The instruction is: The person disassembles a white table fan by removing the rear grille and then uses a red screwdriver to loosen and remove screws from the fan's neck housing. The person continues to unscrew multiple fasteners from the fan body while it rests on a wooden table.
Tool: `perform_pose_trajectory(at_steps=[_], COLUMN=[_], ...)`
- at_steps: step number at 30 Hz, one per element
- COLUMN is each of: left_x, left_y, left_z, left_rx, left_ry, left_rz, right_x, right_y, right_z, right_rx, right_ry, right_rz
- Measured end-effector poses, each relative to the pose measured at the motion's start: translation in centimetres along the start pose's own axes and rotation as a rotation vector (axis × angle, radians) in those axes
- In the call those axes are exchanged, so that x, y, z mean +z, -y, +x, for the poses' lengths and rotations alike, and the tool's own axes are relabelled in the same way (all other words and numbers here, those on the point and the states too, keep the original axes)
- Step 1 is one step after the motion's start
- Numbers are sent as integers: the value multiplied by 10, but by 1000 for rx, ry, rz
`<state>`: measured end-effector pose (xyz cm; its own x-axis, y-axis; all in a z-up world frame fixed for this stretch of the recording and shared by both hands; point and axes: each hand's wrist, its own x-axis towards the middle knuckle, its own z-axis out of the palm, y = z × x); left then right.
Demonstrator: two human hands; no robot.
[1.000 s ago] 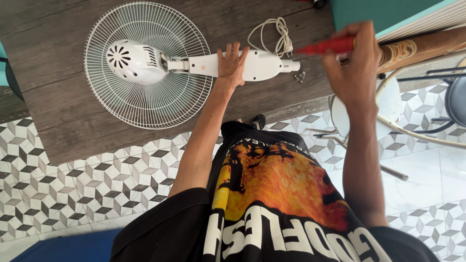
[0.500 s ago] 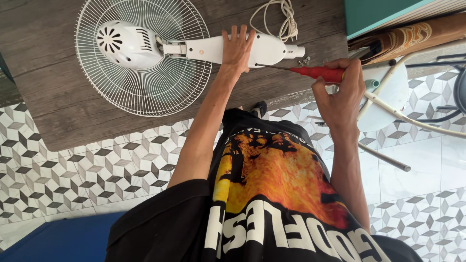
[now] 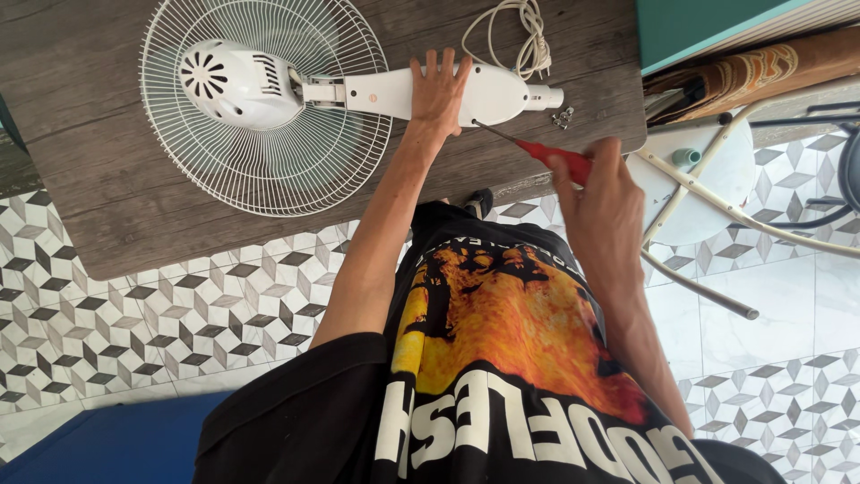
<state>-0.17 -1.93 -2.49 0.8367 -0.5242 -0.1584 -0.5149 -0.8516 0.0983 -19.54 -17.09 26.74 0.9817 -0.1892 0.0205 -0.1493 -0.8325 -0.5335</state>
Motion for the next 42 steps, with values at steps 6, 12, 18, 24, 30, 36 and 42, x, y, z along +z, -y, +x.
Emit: perform_pose_trajectory(at_steps=[6,12,18,24,30,36,42], left_x=[-3,-6,-7,-13,-37,-49,-46], left_y=[-1,-3,-1,9,83,167,166], left_z=[1,-2,-4,-13,-62,-111,-98], left_rx=[-7,-11,-14,37,-82,-91,-93], left_ry=[27,12,5,1,-156,-130,-140], left_rz=[-31,-44,-56,-69,-180,-225,-170], right_x=[-14,-16,-9,-2,-2,-2,-2], right_y=[9,-4,-9,-14,-15,-13,-1], right_z=[-1,-1,-1,-4,-3,-5,-16], right_rx=[162,-209,-146,-112,-173,-181,-222], right_ry=[142,87,71,-4,-23,-46,-218], right_rz=[-179,-83,196,201,166,150,134])
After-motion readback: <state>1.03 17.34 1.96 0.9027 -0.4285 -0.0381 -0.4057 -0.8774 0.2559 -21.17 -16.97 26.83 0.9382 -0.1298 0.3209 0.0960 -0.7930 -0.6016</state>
